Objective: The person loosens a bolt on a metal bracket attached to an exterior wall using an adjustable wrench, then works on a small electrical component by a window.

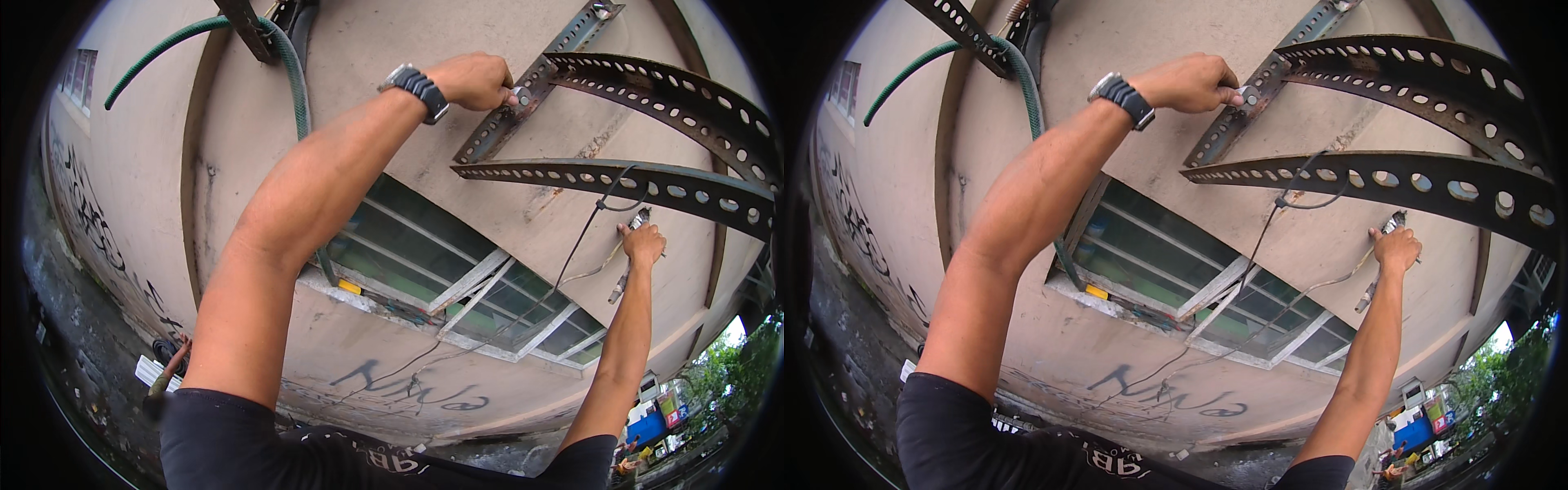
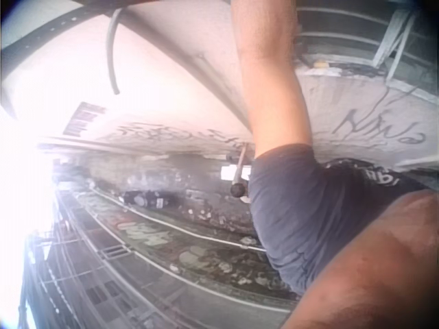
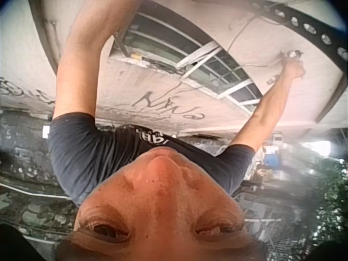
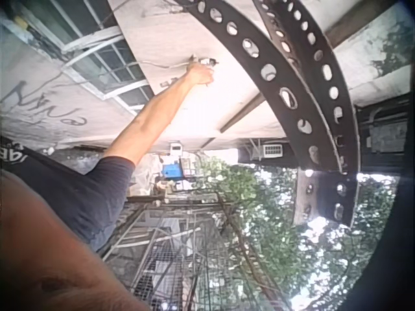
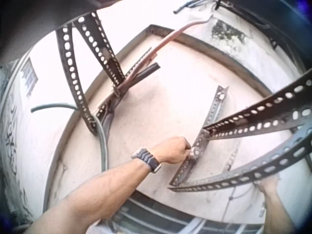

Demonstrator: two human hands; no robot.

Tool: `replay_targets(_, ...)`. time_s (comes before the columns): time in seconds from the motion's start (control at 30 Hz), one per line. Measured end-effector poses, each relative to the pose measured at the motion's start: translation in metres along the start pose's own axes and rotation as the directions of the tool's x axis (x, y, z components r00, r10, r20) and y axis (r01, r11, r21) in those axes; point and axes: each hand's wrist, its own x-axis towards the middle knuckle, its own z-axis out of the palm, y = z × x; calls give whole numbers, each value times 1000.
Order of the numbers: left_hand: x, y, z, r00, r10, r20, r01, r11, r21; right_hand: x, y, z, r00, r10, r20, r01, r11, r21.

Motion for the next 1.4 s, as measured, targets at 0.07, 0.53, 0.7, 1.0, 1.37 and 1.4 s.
replay_targets(0.07, 29, 21, -42, 961, -27, 275, -32, 977, 209, -2, -2, -6, 1000, 14, 6, -14, 1000, 14)
replay_targets(0.53, -42, 19, 28, 971, -149, -185, 82, 941, -330, 6, 2, 13, 999, 22, -24, -21, 1000, 9)
replay_targets(0.7, -39, 28, 29, 960, -249, -131, 180, 900, -396, 1, 2, 7, 999, 8, -31, -8, 1000, -6)
replay_targets(1.0, 22, 19, -40, 963, -27, 268, -21, 984, 175, 1, -1, 3, 1000, 17, -10, -17, 1000, -5)
replay_targets(1.37, -32, 4, -5, 988, -35, -153, 20, 995, -98, 2, 2, 6, 1000, 29, 10, -28, 1000, -4)
replay_targets(1.4, -39, 0, 10, 976, -80, -201, 39, 979, -198, 1, 0, 3, 1000, 27, 12, -27, 1000, 3)
